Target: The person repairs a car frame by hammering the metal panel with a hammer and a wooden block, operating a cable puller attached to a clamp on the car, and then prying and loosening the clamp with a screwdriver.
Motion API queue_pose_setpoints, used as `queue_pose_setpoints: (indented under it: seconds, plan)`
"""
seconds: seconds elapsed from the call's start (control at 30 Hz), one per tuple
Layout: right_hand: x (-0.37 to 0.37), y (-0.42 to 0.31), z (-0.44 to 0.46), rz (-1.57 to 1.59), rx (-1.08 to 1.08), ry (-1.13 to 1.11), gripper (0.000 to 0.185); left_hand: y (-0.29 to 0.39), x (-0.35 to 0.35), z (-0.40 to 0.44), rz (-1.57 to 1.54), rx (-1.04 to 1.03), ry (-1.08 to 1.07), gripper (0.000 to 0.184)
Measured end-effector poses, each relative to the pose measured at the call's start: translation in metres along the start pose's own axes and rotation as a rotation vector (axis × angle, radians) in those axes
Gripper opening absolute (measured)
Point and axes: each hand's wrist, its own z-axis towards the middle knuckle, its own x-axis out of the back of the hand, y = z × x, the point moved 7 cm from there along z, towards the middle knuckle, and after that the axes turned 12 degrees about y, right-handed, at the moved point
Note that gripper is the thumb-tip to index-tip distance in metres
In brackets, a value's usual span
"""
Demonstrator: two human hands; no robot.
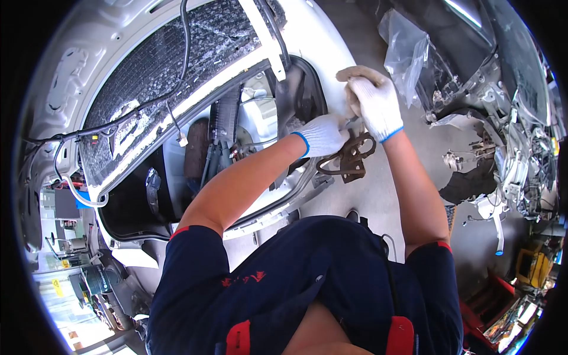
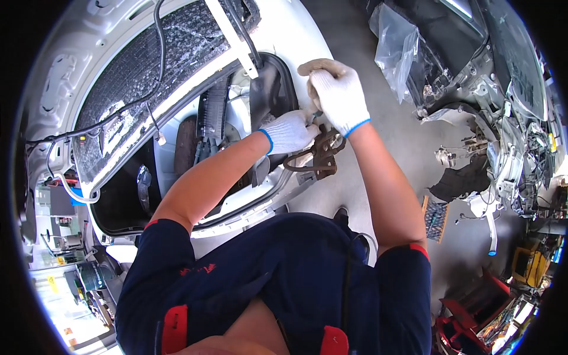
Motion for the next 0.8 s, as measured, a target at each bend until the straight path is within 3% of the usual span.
queue_pose_setpoints:
  seconds: [0.13, 0.2, 0.27, 0.4, 0.47, 0.53, 0.6, 0.67, 0.73, 0.77, 0.8]
  plan:
    - [-0.023, 0.031, 0.052, -0.058, -0.233, -0.166, 0.028, -0.016, -0.01, 0.006, -0.183, 0.169, -0.03, 0.038]
    - [-0.038, 0.039, 0.067, -0.118, -0.243, -0.237, 0.028, -0.027, -0.02, 0.01, -0.165, 0.219, -0.008, 0.036]
    - [-0.041, 0.044, 0.076, -0.194, -0.184, -0.173, 0.026, -0.022, -0.012, 0.006, -0.19, 0.212, 0.042, 0.034]
    - [-0.006, 0.011, 0.007, -0.064, 0.134, 0.187, 0.023, -0.029, -0.021, 0.007, -0.038, 0.086, -0.03, 0.034]
    - [0.015, -0.007, -0.055, -0.202, 0.42, 0.224, 0.022, 0.006, 0.0, -0.011, 0.076, -0.128, 0.03, 0.03]
    - [0.033, 0.014, -0.105, -0.233, 0.574, 0.283, 0.018, 0.017, 0.003, -0.016, 0.28, -0.226, -0.03, 0.027]
    - [0.034, 0.03, -0.119, -0.118, 0.606, 0.263, 0.019, 0.017, -0.001, -0.014, 0.282, -0.224, -0.053, 0.022]
    - [0.031, 0.03, -0.09, -0.22, 0.45, 0.264, 0.019, 0.013, 0.002, -0.012, 0.172, -0.218, -0.062, 0.026]
    - [0.007, -0.003, -0.046, -0.095, 0.424, 0.178, 0.021, 0.001, 0.0, 0.002, 0.076, -0.1, 0.039, 0.031]
    - [0.0, 0.003, -0.02, -0.064, 0.394, 0.183, 0.021, 0.003, 0.003, 0.003, 0.046, -0.035, -0.017, 0.039]
    - [-0.007, 0.009, 0.004, -0.048, 0.233, 0.148, 0.024, 0.004, 0.007, 0.003, 0.023, 0.041, -0.038, 0.041]
